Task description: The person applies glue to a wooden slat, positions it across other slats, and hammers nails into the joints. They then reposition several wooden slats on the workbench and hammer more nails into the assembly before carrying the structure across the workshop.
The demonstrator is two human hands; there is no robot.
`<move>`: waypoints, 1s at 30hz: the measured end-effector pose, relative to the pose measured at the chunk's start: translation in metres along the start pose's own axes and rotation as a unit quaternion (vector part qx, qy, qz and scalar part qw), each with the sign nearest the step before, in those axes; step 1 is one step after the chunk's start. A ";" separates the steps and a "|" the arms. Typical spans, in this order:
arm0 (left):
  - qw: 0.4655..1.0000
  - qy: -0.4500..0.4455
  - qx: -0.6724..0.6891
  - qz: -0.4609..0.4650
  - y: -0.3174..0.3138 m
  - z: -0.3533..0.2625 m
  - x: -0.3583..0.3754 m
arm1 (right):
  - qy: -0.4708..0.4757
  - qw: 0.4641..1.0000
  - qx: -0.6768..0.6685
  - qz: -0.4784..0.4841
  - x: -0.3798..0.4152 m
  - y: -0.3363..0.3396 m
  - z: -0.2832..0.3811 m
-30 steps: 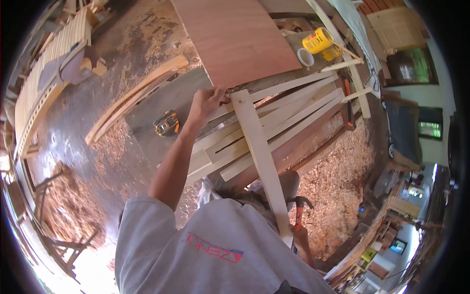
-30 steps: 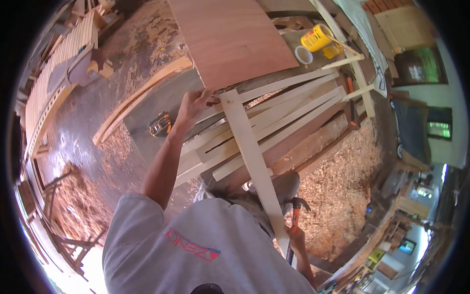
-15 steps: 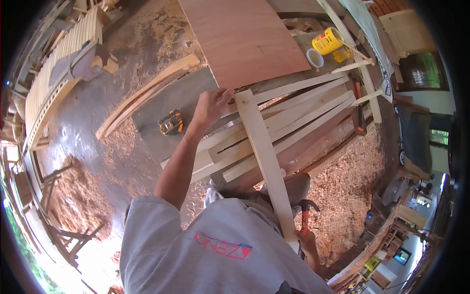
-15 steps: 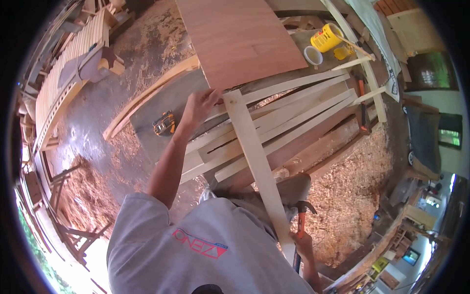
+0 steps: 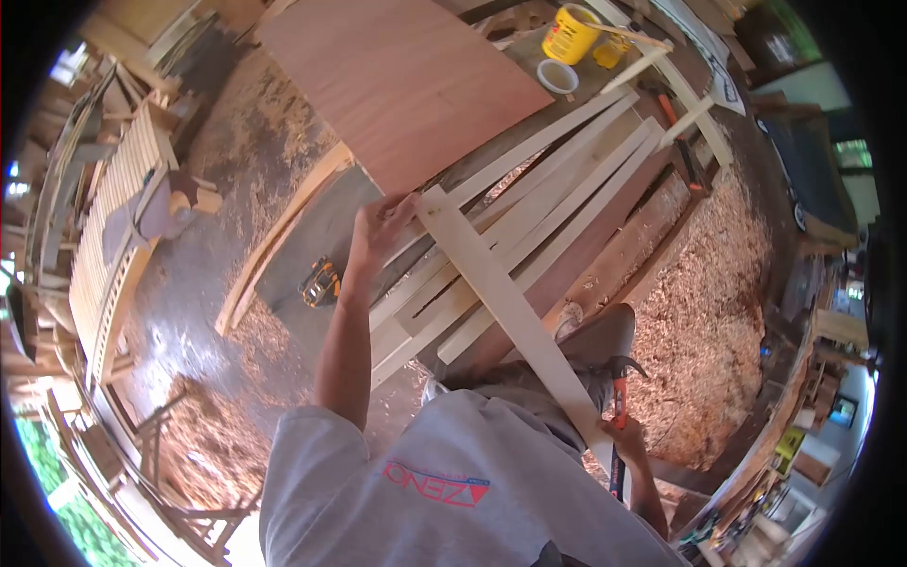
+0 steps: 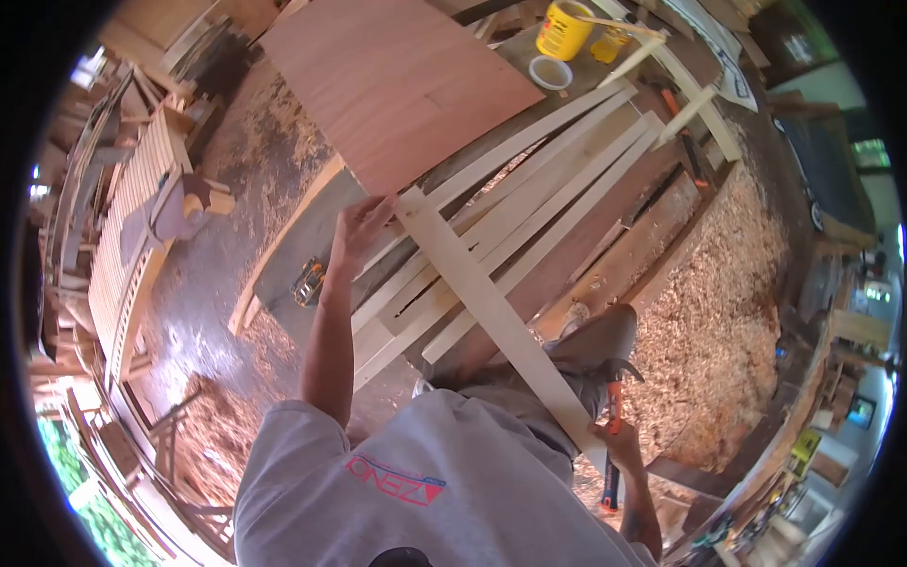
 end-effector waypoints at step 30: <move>0.973 -0.023 -0.154 0.169 -0.018 -0.095 -0.083 | -0.001 0.995 0.080 -0.056 0.015 0.001 0.010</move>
Point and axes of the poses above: each hand's wrist, its own x-axis away from the middle knuckle, its own y-axis out of the back of the hand, z = x × y, the point moved 4 cm from there along -x, towards the middle knuckle, and after that the axes turned 8 degrees about y, right-handed, at the moved point
